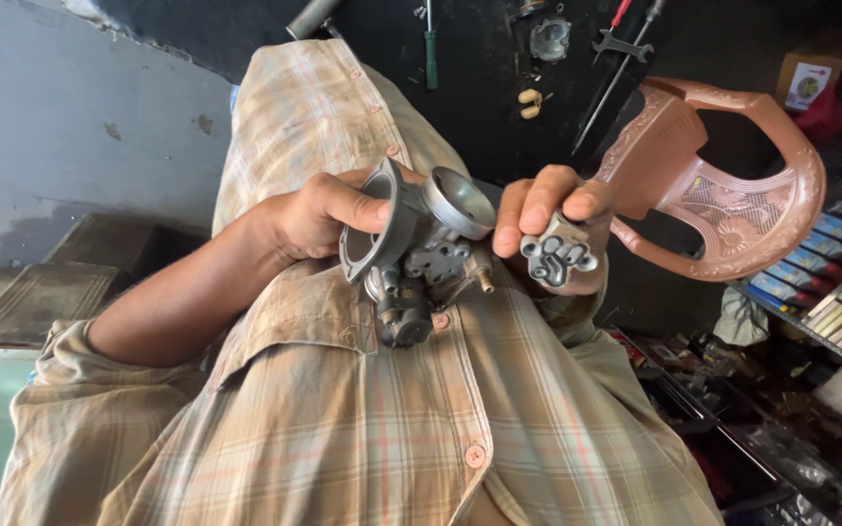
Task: Disassembling and inspecting the internal components of a motorcycle carburetor using hand tools.
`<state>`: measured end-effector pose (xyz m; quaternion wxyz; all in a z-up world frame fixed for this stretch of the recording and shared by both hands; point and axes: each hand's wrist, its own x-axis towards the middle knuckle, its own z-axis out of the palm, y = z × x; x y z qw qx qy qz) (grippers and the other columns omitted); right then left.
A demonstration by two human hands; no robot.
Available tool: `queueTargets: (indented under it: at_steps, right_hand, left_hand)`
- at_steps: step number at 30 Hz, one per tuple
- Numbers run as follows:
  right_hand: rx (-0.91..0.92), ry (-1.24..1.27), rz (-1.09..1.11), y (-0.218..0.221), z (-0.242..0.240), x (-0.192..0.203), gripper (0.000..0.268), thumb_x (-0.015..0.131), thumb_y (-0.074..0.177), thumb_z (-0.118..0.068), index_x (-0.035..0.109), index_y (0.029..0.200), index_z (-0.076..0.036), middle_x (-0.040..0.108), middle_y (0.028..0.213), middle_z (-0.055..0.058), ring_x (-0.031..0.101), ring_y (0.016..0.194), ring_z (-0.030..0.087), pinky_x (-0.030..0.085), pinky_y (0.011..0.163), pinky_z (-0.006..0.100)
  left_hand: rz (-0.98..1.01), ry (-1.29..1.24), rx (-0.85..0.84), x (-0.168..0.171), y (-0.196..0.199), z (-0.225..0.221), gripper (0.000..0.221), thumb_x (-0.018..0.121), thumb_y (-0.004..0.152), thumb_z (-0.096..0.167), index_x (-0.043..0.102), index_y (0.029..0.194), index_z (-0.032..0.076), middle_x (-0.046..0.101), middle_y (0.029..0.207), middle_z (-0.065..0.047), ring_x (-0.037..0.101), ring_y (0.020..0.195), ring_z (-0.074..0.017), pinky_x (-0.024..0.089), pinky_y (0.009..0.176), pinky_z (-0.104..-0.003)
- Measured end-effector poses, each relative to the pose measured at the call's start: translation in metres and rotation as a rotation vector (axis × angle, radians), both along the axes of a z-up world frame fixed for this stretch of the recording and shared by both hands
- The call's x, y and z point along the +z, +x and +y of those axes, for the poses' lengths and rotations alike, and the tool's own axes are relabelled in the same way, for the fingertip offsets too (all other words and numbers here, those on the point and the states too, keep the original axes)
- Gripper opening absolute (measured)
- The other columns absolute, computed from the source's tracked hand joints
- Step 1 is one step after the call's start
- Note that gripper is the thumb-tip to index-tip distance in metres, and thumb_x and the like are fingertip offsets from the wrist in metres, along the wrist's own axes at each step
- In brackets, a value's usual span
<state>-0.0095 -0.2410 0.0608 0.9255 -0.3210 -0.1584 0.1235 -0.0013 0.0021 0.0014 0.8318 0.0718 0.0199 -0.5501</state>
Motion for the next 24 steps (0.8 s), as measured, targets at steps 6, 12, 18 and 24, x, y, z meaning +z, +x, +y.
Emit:
queueTargets:
  at_steps: [6, 12, 18, 24]
  right_hand:
    - [-0.027, 0.002, 0.004, -0.001, 0.017, 0.002, 0.050, 0.072, 0.090, -0.005, 0.059, 0.138, -0.005, 0.063, 0.123, 0.015, 0.069, 0.106, 0.027, 0.062, 0.096, 0.043]
    - [-0.023, -0.036, 0.019, -0.005, 0.029, 0.004, 0.052, 0.076, 0.086, -0.002, 0.061, 0.136, -0.007, 0.063, 0.122, 0.014, 0.070, 0.104, 0.027, 0.063, 0.091, 0.034]
    - [-0.073, -0.025, 0.036, -0.009, 0.044, 0.001, 0.050, 0.077, 0.087, -0.007, 0.061, 0.135, -0.006, 0.064, 0.119, 0.015, 0.070, 0.104, 0.027, 0.063, 0.091, 0.034]
    - [-0.096, -0.011, 0.068, -0.021, 0.043, -0.004, 0.054, 0.078, 0.084, -0.006, 0.062, 0.136, -0.005, 0.064, 0.120, 0.016, 0.071, 0.106, 0.028, 0.064, 0.091, 0.034]
  left_hand:
    - [0.105, -0.062, 0.043, -0.018, -0.015, 0.007, 0.062, 0.082, 0.085, 0.032, 0.064, 0.127, -0.009, 0.072, 0.113, -0.016, 0.069, 0.101, -0.0220, 0.055, 0.089, -0.032]
    - [0.185, -0.090, 0.065, -0.025, -0.026, 0.020, 0.059, 0.082, 0.089, 0.031, 0.065, 0.128, -0.010, 0.071, 0.115, -0.019, 0.069, 0.101, -0.0256, 0.055, 0.091, -0.034]
    - [0.251, -0.095, 0.061, -0.033, -0.035, 0.031, 0.063, 0.082, 0.088, 0.033, 0.063, 0.131, -0.011, 0.071, 0.121, -0.022, 0.069, 0.106, -0.0292, 0.054, 0.097, -0.037]
    - [0.222, -0.053, 0.054, -0.015, -0.027, 0.036, 0.063, 0.077, 0.089, 0.035, 0.062, 0.133, -0.008, 0.070, 0.125, -0.019, 0.069, 0.112, -0.0262, 0.054, 0.101, -0.035]
